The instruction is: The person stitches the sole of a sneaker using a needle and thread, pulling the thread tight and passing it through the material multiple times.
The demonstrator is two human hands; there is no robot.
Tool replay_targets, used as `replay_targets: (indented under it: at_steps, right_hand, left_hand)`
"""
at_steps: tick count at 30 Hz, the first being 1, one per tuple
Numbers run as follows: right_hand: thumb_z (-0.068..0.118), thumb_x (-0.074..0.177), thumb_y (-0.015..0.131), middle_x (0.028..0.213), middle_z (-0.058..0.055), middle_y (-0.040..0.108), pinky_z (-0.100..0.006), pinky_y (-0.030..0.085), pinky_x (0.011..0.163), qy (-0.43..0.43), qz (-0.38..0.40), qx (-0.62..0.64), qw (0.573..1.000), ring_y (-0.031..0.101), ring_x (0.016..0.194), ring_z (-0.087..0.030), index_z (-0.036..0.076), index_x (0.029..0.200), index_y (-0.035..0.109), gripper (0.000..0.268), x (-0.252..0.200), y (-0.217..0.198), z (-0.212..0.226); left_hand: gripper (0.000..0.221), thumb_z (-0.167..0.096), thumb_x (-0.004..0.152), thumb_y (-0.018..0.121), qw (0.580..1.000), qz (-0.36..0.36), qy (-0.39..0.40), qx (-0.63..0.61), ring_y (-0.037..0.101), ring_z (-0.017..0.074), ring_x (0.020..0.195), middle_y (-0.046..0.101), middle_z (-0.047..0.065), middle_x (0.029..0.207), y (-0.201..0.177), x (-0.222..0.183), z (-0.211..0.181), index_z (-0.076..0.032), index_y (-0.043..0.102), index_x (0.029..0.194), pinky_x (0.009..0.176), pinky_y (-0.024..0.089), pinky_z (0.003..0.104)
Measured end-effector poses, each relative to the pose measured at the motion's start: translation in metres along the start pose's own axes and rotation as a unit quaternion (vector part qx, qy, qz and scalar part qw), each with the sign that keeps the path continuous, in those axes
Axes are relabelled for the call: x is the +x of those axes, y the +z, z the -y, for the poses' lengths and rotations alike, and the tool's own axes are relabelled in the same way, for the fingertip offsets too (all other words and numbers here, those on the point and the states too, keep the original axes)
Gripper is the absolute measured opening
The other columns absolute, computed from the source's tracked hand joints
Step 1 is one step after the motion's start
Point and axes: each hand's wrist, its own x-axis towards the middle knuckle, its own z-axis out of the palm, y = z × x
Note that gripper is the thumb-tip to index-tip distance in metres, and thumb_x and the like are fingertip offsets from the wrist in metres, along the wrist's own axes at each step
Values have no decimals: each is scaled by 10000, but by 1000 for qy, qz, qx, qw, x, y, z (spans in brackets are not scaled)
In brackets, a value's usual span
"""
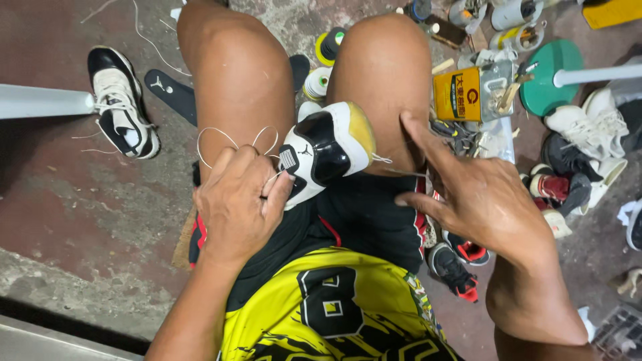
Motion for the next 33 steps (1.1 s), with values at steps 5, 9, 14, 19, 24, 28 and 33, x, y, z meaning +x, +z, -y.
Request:
replay_targets:
  at_steps: [5, 9, 14, 19, 24, 28, 33]
  right_hand:
    - [247, 694, 916, 999, -117, 679, -328, 529, 623, -142, -212, 211, 944, 607, 704, -226, 108, 1522, 423, 975, 8, 22, 13]
    - [258, 753, 907, 810, -107, 635, -299, 497, 630, -36, -136, 210, 967, 591, 687, -180, 125, 1332, 646, 649, 18, 38, 17]
    - [74, 953, 777, 887, -45, 706, -266, 480, 642, -133, -145, 293, 936, 635, 728, -88, 48, 961, 692, 89, 18, 34, -6]
    - [83, 1052, 579, 1130, -147, 624, -289, 472, 904, -196, -234, 474, 826, 544, 941, -160, 19, 909, 543, 160, 18, 28, 13]
    - [177, 1037, 561, 869, -59, 647, -246, 517, 664, -199, -140, 585, 774, 574, 672, -104, 49, 854, 519, 228, 36, 25, 45]
    - [159, 1084, 628, 812, -74, 617, -260, 473, 599, -220, -190, 350, 890, 587, 609, -128, 42, 894, 558, 234, 45, 27, 52]
    - [157, 1081, 647, 784, -66, 625, -292, 486, 606, -228, -213, 275, 909, 617, 638, -157, 53, 902, 556, 226, 57, 29, 55]
  left_hand:
    - [116, -55, 922, 717, 994, -34, -39, -94, 609, 236, 743, 623, 101, 942, 5, -2, -1, -20, 645, 838, 647, 463, 365]
    - [153, 43, 998, 643, 981, -106, -10, -164, 661, 194, 822, 674, 108, 1092, 10, -6, 7, -17, 623, 858, 707, 498, 278]
    - [100, 61, 911, 605, 945, -30, -153, -288, 557, 159, 643, 722, 93, 957, 4, -9, 9, -16, 549, 879, 609, 450, 269]
    - [183, 21, 854, 654, 982, 15, -39, -182, 564, 211, 735, 563, 95, 853, -11, 3, -4, -7, 620, 1031, 649, 455, 318]
    - [175, -42, 833, 756, 994, -23, 11, -105, 534, 311, 758, 529, 107, 804, -5, 4, -3, -45, 583, 812, 686, 411, 407]
    - [303, -46, 866, 776, 983, -26, -25, -182, 490, 257, 668, 506, 74, 701, -5, -1, 9, -51, 534, 684, 632, 372, 380]
    - [354, -38, 879, 754, 973, -26, -45, -224, 463, 234, 670, 446, 65, 682, -6, -14, 20, -45, 474, 663, 635, 358, 371]
